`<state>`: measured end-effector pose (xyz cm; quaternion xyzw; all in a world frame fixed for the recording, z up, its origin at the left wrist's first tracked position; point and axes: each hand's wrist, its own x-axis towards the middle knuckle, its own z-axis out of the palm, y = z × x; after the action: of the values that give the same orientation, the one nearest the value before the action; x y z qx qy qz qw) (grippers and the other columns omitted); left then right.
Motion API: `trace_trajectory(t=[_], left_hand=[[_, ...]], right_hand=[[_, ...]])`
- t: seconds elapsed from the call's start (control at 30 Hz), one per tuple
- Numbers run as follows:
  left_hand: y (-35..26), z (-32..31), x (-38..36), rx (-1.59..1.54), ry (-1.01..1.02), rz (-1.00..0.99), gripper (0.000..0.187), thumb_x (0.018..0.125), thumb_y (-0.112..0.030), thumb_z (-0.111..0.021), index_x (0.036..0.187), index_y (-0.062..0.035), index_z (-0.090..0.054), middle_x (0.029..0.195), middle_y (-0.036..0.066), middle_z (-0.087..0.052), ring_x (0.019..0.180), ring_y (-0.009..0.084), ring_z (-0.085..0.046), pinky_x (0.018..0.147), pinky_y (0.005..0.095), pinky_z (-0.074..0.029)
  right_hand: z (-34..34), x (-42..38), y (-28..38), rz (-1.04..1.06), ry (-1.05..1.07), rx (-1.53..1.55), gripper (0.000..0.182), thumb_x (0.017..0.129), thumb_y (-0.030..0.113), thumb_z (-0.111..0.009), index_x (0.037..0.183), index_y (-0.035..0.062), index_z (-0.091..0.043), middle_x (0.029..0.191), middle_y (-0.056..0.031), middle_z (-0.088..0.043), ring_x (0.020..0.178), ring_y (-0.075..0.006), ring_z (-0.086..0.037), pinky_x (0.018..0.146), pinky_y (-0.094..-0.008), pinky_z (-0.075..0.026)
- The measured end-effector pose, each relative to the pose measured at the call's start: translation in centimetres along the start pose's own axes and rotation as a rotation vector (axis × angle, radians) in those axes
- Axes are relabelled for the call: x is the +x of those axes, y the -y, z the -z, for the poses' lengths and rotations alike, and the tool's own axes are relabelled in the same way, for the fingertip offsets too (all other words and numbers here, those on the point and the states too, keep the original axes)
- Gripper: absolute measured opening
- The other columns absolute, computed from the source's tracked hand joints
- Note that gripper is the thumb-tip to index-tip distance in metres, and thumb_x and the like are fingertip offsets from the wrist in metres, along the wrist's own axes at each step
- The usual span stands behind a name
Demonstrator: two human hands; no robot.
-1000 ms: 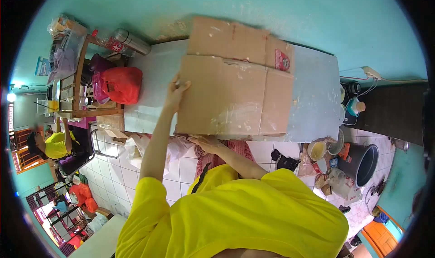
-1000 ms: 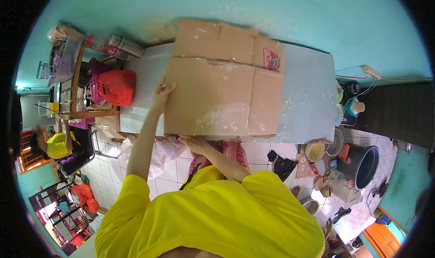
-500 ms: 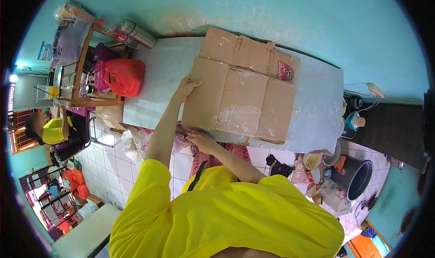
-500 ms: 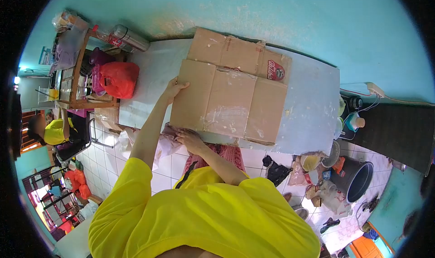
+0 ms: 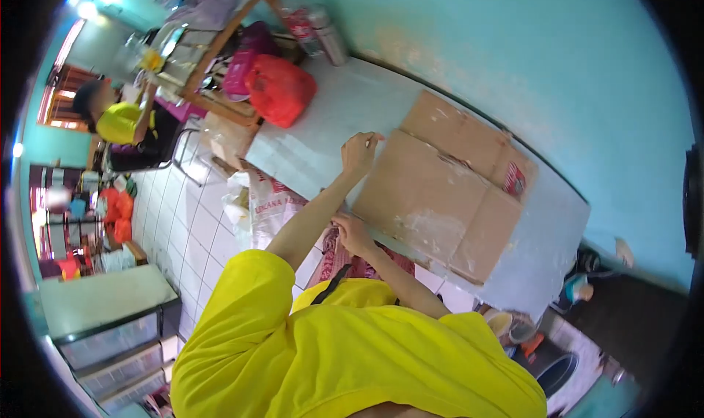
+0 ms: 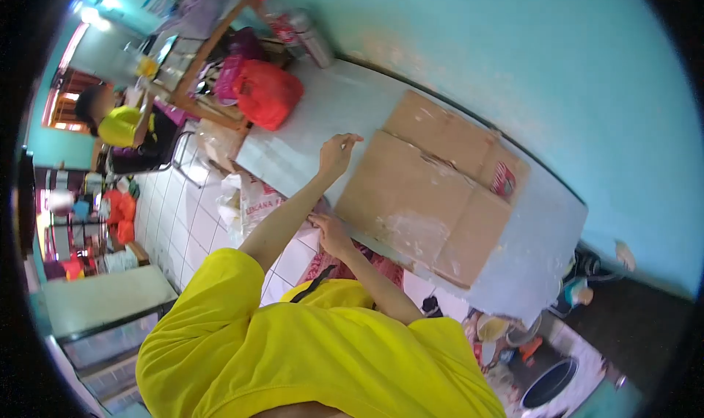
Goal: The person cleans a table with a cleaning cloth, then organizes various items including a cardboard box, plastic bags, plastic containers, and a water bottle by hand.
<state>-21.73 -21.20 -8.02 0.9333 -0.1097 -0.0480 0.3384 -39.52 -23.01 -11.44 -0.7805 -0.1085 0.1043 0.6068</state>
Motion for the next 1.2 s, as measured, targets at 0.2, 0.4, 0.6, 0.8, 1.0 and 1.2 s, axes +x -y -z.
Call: trace_trajectory(t=[0.2, 0.4, 0.6, 0.8, 1.0, 1.2], left_hand=[[6.6, 11.3, 3.6, -0.311, -0.476, 0.094, 0.037, 0.096, -0.033, -0.037, 0.104, -0.0093, -0.065, 0.092, 0.014, -0.062, 0.099, 0.0310, -0.055, 0.085, 0.0386, -0.041], [13.8, 18.3, 8.2, 0.296, -0.673, 0.095, 0.057, 0.082, -0.032, -0.063, 0.132, -0.0155, -0.042, 0.119, 0.020, -0.049, 0.112, 0.0380, -0.045, 0.091, 0.0463, -0.039], [15.6, 20.5, 15.7, 0.297, -0.364, 0.417, 0.082, 0.075, -0.050, -0.066, 0.139, -0.0132, -0.030, 0.122, 0.020, -0.050, 0.113, 0.0380, -0.049, 0.089, 0.0490, -0.043], [18.3, 19.9, 19.7, 0.161, -0.227, 0.382, 0.079, 0.075, -0.053, -0.064, 0.135, -0.0092, -0.036, 0.114, 0.021, -0.056, 0.107, 0.0373, -0.056, 0.088, 0.0475, -0.045], [19.4, 19.0, 21.1, 0.106, -0.168, 0.327, 0.046, 0.081, -0.036, -0.056, 0.115, -0.0042, -0.052, 0.102, 0.021, -0.061, 0.100, 0.0389, -0.058, 0.083, 0.0476, -0.047], [22.0, 18.2, 16.9, -0.038, -0.391, -0.038, 0.025, 0.085, -0.018, -0.045, 0.090, 0.0018, -0.059, 0.083, 0.026, -0.061, 0.082, 0.0445, -0.058, 0.074, 0.0522, -0.045]], right_hand=[[6.2, 7.0, -0.3, -0.007, -0.361, 0.282, 0.032, 0.089, 0.001, -0.046, 0.120, -0.0043, -0.053, 0.116, -0.0150, -0.060, 0.104, -0.0206, -0.057, 0.089, -0.0327, -0.044], [16.7, 15.5, -2.6, 0.133, -0.812, -0.008, 0.031, 0.092, 0.003, -0.042, 0.121, -0.0021, -0.054, 0.119, -0.0162, -0.058, 0.107, -0.0221, -0.057, 0.090, -0.0310, -0.043], [21.1, 25.8, -11.7, -0.161, -0.927, -0.806, 0.044, 0.085, 0.006, -0.049, 0.129, 0.0000, -0.046, 0.125, -0.0252, -0.049, 0.117, -0.0361, -0.047, 0.097, -0.0444, -0.039], [8.2, 31.3, -8.6, -0.037, -0.450, -0.776, 0.038, 0.082, 0.006, -0.046, 0.119, -0.0032, -0.053, 0.123, -0.0219, -0.051, 0.121, -0.0352, -0.044, 0.102, -0.0452, -0.033], [-6.4, 23.1, -3.5, 0.399, -0.054, -0.538, 0.036, 0.079, 0.005, -0.050, 0.114, 0.0054, -0.058, 0.113, -0.0151, -0.056, 0.114, -0.0318, -0.050, 0.102, -0.0463, -0.036], [4.5, 25.0, -4.2, 0.092, -0.780, -0.233, 0.038, 0.086, -0.006, -0.036, 0.120, 0.0017, -0.053, 0.107, -0.0106, -0.061, 0.039, -0.0086, -0.044, 0.031, -0.0242, -0.038]])
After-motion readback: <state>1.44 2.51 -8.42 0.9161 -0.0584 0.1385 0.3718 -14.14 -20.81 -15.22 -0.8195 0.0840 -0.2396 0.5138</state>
